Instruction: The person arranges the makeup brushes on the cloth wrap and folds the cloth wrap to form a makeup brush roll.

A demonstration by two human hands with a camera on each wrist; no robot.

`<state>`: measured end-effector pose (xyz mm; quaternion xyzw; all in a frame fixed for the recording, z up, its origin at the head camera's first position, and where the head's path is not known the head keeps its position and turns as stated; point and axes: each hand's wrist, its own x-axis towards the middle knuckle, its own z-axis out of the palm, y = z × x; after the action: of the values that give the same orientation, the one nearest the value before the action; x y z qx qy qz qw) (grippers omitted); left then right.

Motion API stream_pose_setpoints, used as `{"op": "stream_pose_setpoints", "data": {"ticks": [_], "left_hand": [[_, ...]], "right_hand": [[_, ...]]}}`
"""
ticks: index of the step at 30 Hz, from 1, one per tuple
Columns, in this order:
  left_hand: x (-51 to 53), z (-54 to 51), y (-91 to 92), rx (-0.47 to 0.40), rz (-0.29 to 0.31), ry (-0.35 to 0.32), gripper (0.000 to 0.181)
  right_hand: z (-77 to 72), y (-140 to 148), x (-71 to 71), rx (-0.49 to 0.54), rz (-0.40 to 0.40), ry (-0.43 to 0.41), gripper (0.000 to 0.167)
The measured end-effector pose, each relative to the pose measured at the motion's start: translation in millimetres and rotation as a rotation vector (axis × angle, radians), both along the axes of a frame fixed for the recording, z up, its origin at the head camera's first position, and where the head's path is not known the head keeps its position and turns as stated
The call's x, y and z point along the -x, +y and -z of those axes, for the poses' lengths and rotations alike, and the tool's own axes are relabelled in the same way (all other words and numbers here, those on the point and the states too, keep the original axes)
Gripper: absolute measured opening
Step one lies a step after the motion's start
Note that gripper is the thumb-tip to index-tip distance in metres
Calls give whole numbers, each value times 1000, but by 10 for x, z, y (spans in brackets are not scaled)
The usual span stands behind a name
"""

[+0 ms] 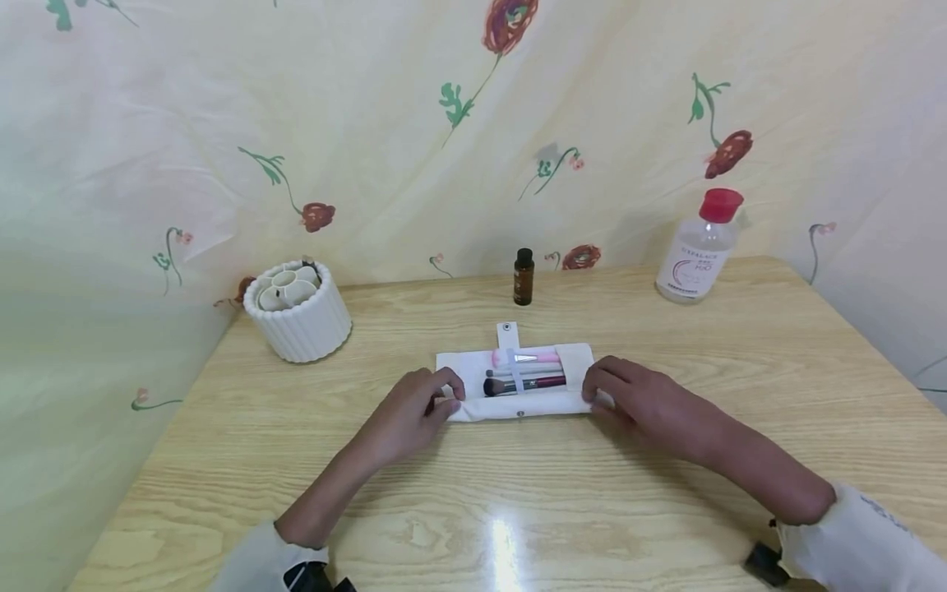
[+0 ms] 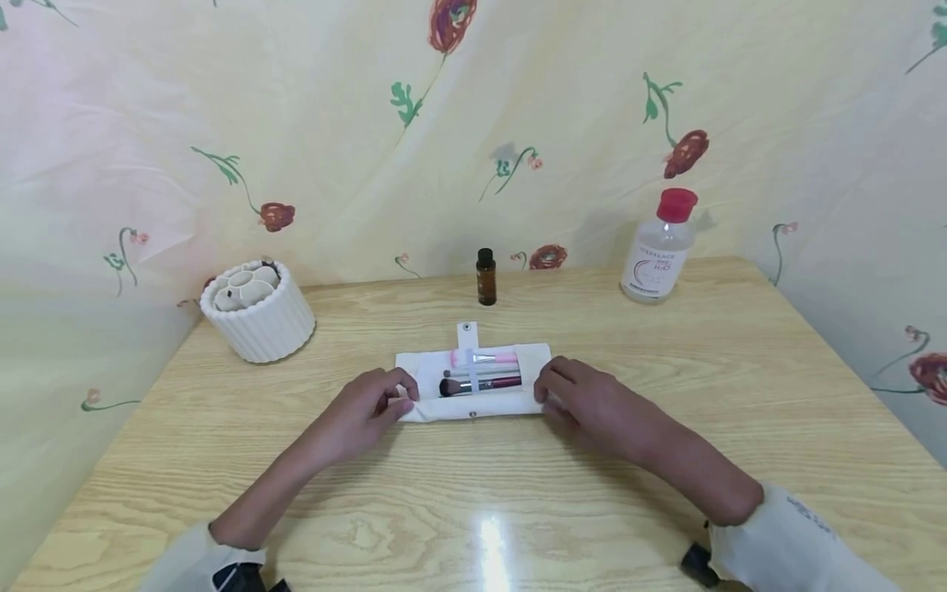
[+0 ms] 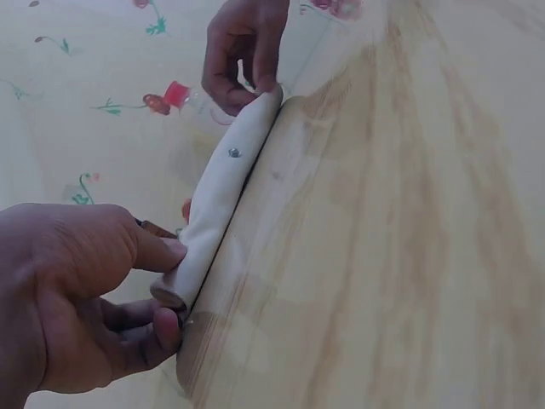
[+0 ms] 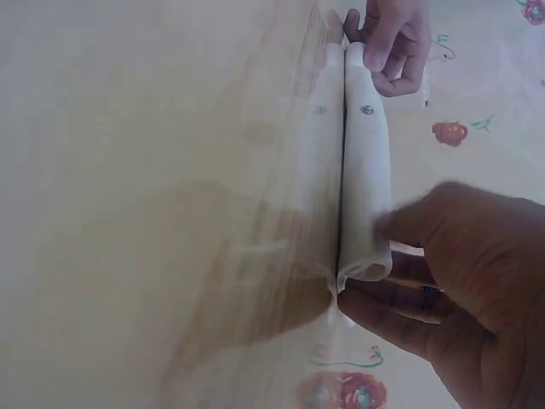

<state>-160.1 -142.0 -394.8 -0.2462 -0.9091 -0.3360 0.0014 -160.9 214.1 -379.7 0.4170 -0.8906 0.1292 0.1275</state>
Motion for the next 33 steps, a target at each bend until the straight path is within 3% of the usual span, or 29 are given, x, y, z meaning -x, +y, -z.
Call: {"op": "stream_pose_setpoints", "data": {"ticks": [4, 8, 12, 15, 21, 26, 33], "left_hand": [[-17, 12, -20, 63, -1, 57, 6], [-31, 11, -38, 135, 43, 87, 17], [-19, 3, -47, 122, 71, 98, 19], [-5, 5, -53, 141, 94, 151, 16], [4, 13, -46, 195, 127, 261, 10], [-4, 13, -31, 164, 109, 210, 10], [18, 43, 2, 26, 66, 58, 10]], "right_hand": [[-2, 0, -3, -20, -20, 26, 35], [2, -3, 8, -23, -47, 57, 35], [3, -3, 38, -11, -39, 71, 37], [8, 0, 64, 15, -20, 28, 37], [27, -7, 110, 82, 78, -139, 37], [35, -44, 129, 118, 111, -212, 45], [41, -91, 142, 108, 138, -154, 34]]}}
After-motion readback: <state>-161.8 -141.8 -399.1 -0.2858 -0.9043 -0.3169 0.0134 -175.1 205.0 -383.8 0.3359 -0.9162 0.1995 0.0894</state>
